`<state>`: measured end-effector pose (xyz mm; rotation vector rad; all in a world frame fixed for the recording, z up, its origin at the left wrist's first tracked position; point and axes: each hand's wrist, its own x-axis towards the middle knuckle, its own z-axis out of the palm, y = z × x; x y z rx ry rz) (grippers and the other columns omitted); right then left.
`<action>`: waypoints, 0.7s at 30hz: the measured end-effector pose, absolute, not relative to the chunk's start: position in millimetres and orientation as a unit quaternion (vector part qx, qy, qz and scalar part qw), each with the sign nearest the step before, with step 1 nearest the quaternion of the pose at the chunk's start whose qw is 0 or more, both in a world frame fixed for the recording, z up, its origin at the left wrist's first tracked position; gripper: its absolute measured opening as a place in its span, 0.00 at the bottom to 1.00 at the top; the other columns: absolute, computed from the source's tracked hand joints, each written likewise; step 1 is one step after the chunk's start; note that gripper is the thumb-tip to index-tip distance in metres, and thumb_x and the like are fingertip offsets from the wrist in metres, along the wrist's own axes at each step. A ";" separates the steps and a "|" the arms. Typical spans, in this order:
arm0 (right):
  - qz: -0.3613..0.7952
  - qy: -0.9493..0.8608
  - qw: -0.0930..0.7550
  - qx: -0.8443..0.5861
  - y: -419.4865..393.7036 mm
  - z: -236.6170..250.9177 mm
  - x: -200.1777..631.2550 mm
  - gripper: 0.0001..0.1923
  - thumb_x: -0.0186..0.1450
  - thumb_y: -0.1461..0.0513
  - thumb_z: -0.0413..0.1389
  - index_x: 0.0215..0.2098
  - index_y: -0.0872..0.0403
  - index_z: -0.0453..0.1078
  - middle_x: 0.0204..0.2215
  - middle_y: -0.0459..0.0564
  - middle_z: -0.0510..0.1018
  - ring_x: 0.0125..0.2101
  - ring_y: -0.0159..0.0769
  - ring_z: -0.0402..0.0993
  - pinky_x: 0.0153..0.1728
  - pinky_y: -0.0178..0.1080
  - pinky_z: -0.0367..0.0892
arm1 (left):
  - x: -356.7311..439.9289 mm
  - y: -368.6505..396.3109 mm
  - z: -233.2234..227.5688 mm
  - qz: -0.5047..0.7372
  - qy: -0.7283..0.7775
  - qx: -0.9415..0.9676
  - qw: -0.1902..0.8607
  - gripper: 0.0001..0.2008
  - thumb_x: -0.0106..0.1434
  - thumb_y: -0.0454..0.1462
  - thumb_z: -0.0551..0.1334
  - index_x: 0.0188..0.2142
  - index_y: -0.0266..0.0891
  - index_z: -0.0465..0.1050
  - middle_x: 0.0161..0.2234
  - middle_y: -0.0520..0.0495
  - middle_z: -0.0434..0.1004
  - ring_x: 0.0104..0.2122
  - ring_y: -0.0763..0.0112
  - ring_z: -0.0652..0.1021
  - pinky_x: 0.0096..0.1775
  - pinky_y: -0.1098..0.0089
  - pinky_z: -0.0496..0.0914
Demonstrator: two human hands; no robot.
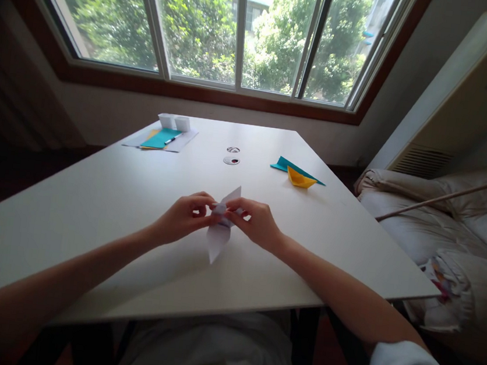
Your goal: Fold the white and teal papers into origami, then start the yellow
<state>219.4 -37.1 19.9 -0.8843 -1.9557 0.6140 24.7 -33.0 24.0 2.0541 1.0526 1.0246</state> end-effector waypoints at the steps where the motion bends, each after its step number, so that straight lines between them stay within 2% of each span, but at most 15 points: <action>1: 0.240 -0.791 0.439 -0.353 -37.9 21.0 219.1 0.08 0.59 0.59 0.55 0.35 0.52 0.71 0.29 0.45 0.77 0.29 0.31 0.73 0.31 0.35 0.70 | 25.1 -33.3 25.0 0.386 0.396 0.776 0.303 0.11 0.54 0.43 0.62 0.32 0.37 0.75 0.31 0.47 0.70 0.23 0.77 0.66 0.26 0.74 0.64; 6: 0.228 -0.778 0.459 -0.364 -34.2 20.1 222.7 0.07 0.59 0.59 0.55 0.34 0.52 0.73 0.30 0.46 0.78 0.31 0.32 0.74 0.33 0.36 0.71 | 22.2 -28.4 26.1 0.430 0.395 0.745 0.322 0.10 0.54 0.41 0.63 0.29 0.35 0.73 0.27 0.49 0.71 0.25 0.74 0.70 0.26 0.74 0.65; 9: 0.217 -0.771 0.471 -0.369 -29.2 17.0 226.7 0.07 0.59 0.60 0.55 0.34 0.52 0.73 0.31 0.46 0.78 0.32 0.33 0.74 0.33 0.36 0.72 | 19.5 -24.4 24.3 0.461 0.413 0.698 0.360 0.10 0.53 0.42 0.63 0.29 0.35 0.71 0.24 0.51 0.70 0.23 0.74 0.70 0.24 0.75 0.64; 14: 0.189 -0.771 0.483 -0.369 -22.8 12.5 231.9 0.06 0.59 0.61 0.55 0.34 0.52 0.73 0.31 0.47 0.78 0.32 0.33 0.74 0.33 0.37 0.72 | 18.2 -22.5 26.3 0.548 0.415 0.582 0.435 0.11 0.49 0.41 0.66 0.27 0.35 0.69 0.24 0.53 0.70 0.24 0.75 0.71 0.24 0.76 0.65; 21: 0.181 -0.819 0.423 -0.342 -25.5 10.5 230.3 0.06 0.59 0.62 0.54 0.34 0.52 0.72 0.31 0.47 0.78 0.31 0.33 0.74 0.31 0.35 0.70 | 16.6 -21.0 29.8 0.569 0.386 0.478 0.547 0.12 0.49 0.39 0.67 0.31 0.35 0.70 0.26 0.52 0.72 0.25 0.76 0.74 0.26 0.77 0.67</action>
